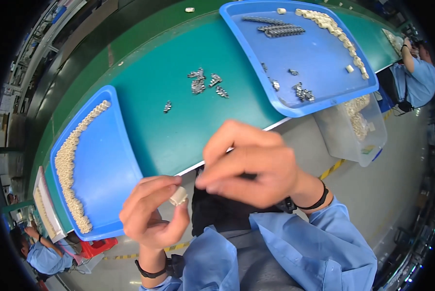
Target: The person is manually assembling small electronics components into a carrier strip at a factory workbench.
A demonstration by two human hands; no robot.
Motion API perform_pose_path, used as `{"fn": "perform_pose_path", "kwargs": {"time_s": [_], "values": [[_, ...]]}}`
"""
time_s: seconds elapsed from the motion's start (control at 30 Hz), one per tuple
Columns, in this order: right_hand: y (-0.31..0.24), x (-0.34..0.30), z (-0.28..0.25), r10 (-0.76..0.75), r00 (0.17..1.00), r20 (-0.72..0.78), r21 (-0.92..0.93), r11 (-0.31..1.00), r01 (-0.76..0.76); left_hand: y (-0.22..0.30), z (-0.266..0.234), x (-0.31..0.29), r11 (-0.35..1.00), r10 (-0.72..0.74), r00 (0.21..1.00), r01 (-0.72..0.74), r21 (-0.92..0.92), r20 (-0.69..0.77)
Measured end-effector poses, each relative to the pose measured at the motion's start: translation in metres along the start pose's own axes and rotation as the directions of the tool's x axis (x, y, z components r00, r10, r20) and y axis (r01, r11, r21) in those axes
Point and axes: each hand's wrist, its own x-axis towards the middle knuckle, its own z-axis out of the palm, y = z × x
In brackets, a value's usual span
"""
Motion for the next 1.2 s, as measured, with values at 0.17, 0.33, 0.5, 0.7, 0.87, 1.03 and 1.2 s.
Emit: {"fn": "perform_pose_path", "kwargs": {"time_s": [0.17, 0.33, 0.5, 0.7, 0.87, 1.03, 1.2], "values": [[-0.005, -0.021, 0.029, -0.006, 0.998, -0.057, 0.153, 0.988, 0.014, 0.011, 0.027, -0.013, 0.959, -0.210, 0.978, 0.207, -0.195, 0.004], [0.000, -0.042, 0.037, 0.008, 0.982, -0.188, 0.182, 0.983, 0.027, 0.012, 0.037, -0.022, 0.956, -0.188, 0.980, 0.168, -0.241, -0.063], [-0.002, -0.044, 0.027, 0.075, 0.973, -0.219, 0.291, 0.957, -0.009, 0.016, 0.039, -0.024, 0.942, -0.193, 0.981, 0.186, -0.279, 0.004], [-0.014, -0.024, -0.006, 0.039, 0.999, 0.023, 0.176, 0.984, -0.042, 0.017, 0.028, -0.018, 0.950, -0.172, 0.974, 0.204, -0.236, 0.149], [-0.012, -0.017, -0.007, 0.017, 0.993, 0.115, 0.176, 0.984, -0.037, 0.019, 0.030, -0.018, 0.949, -0.145, 0.967, 0.196, -0.249, 0.210], [-0.010, -0.014, -0.008, -0.017, 0.986, 0.166, 0.160, 0.987, -0.010, 0.021, 0.029, -0.016, 0.945, -0.139, 0.952, 0.210, -0.250, 0.273], [-0.011, -0.012, -0.009, -0.055, 0.980, 0.193, 0.139, 0.990, 0.028, 0.021, 0.029, -0.013, 0.951, -0.102, 0.950, 0.181, -0.252, 0.296]]}}
